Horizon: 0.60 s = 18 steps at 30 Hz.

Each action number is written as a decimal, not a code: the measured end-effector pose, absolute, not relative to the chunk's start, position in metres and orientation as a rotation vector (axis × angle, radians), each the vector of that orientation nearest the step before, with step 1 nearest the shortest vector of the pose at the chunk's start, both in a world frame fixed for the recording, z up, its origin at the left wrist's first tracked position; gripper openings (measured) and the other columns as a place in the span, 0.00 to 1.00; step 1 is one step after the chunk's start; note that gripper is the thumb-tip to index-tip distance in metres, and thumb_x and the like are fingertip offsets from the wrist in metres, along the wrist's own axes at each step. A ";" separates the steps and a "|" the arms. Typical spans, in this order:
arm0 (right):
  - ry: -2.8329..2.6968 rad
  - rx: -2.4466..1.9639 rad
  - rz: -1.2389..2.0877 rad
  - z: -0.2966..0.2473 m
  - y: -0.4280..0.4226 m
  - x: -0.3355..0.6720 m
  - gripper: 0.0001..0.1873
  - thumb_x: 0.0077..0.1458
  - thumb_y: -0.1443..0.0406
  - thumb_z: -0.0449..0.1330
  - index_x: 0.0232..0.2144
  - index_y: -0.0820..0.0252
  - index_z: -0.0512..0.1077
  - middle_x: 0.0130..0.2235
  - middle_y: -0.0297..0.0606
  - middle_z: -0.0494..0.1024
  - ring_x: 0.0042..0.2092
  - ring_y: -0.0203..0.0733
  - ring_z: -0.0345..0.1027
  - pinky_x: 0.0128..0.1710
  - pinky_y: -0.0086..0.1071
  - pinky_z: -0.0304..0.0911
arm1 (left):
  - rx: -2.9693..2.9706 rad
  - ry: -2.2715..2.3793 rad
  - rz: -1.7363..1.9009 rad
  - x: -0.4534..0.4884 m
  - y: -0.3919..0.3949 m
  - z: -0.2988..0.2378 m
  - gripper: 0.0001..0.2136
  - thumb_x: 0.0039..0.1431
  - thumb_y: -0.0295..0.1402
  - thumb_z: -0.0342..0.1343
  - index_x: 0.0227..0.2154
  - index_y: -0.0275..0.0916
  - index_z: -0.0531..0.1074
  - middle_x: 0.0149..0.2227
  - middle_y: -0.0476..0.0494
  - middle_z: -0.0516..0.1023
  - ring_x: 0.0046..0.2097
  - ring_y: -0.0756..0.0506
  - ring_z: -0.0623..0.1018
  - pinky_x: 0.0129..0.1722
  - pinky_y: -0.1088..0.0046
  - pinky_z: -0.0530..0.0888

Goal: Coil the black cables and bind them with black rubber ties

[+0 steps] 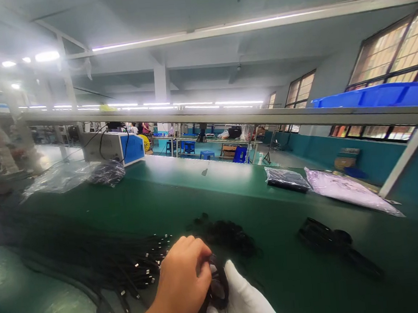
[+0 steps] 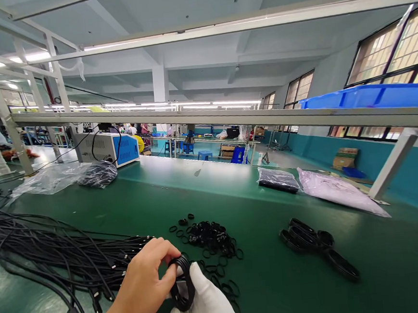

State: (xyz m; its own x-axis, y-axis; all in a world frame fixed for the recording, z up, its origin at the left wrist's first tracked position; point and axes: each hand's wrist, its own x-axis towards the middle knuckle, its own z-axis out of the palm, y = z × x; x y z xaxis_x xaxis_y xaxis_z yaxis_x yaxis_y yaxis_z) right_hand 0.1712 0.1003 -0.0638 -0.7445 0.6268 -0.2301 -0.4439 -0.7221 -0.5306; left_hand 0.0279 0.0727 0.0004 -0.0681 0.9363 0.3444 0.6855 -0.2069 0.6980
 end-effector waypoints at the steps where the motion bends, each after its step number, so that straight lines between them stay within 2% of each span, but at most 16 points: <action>1: -0.612 -0.529 2.428 -0.065 0.101 0.171 0.24 0.51 0.46 0.61 0.40 0.58 0.70 0.33 0.34 0.76 0.20 0.32 0.65 0.16 0.23 0.54 | 1.862 1.696 1.137 0.026 0.074 0.002 0.06 0.48 0.26 0.53 0.30 0.41 0.72 0.32 0.48 0.72 0.36 0.45 0.71 0.37 0.70 0.66; 4: -0.650 -0.434 2.501 -0.066 0.102 0.170 0.24 0.62 0.48 0.48 0.39 0.62 0.69 0.35 0.44 0.76 0.20 0.33 0.66 0.17 0.23 0.54 | 1.637 1.355 1.019 0.016 0.080 0.006 0.13 0.50 0.29 0.54 0.40 0.41 0.75 0.38 0.47 0.74 0.39 0.46 0.72 0.39 0.71 0.68; 6: -0.647 -0.394 2.519 -0.067 0.103 0.169 0.29 0.62 0.45 0.43 0.36 0.64 0.70 0.32 0.48 0.76 0.20 0.33 0.66 0.18 0.23 0.55 | 1.488 1.146 0.943 0.010 0.083 0.005 0.13 0.51 0.30 0.54 0.41 0.39 0.75 0.37 0.47 0.75 0.38 0.47 0.73 0.38 0.72 0.68; 9: -0.683 -0.380 2.569 -0.070 0.107 0.170 0.30 0.57 0.43 0.49 0.34 0.65 0.71 0.30 0.46 0.76 0.17 0.33 0.64 0.16 0.23 0.52 | 1.395 0.978 0.926 0.002 0.086 -0.002 0.12 0.50 0.29 0.57 0.40 0.37 0.76 0.35 0.48 0.77 0.37 0.47 0.73 0.37 0.74 0.68; 12: -0.651 -0.264 2.617 -0.073 0.108 0.175 0.21 0.56 0.52 0.55 0.39 0.66 0.71 0.35 0.47 0.77 0.22 0.35 0.68 0.20 0.24 0.55 | 1.374 0.930 0.976 -0.004 0.087 -0.010 0.12 0.50 0.30 0.59 0.40 0.38 0.77 0.35 0.47 0.78 0.37 0.47 0.73 0.38 0.74 0.67; 13: -0.637 -0.229 2.625 -0.073 0.108 0.176 0.21 0.54 0.54 0.56 0.41 0.67 0.71 0.38 0.48 0.77 0.25 0.37 0.69 0.22 0.25 0.57 | 1.356 0.919 0.996 -0.006 0.087 -0.011 0.13 0.51 0.31 0.59 0.40 0.38 0.77 0.36 0.47 0.78 0.37 0.47 0.73 0.39 0.73 0.67; 16: -0.642 -0.252 2.613 -0.072 0.105 0.172 0.29 0.51 0.47 0.57 0.42 0.68 0.71 0.38 0.50 0.77 0.26 0.38 0.70 0.24 0.26 0.59 | 1.317 0.929 1.031 -0.008 0.087 -0.012 0.13 0.50 0.33 0.60 0.40 0.37 0.77 0.38 0.45 0.78 0.39 0.46 0.74 0.42 0.72 0.66; 18: -0.644 -0.391 2.547 -0.072 0.102 0.166 0.32 0.49 0.42 0.58 0.37 0.67 0.72 0.33 0.49 0.77 0.24 0.37 0.68 0.22 0.25 0.58 | 1.321 0.966 1.009 -0.007 0.087 -0.011 0.14 0.49 0.33 0.61 0.40 0.38 0.78 0.38 0.45 0.78 0.39 0.46 0.74 0.42 0.72 0.66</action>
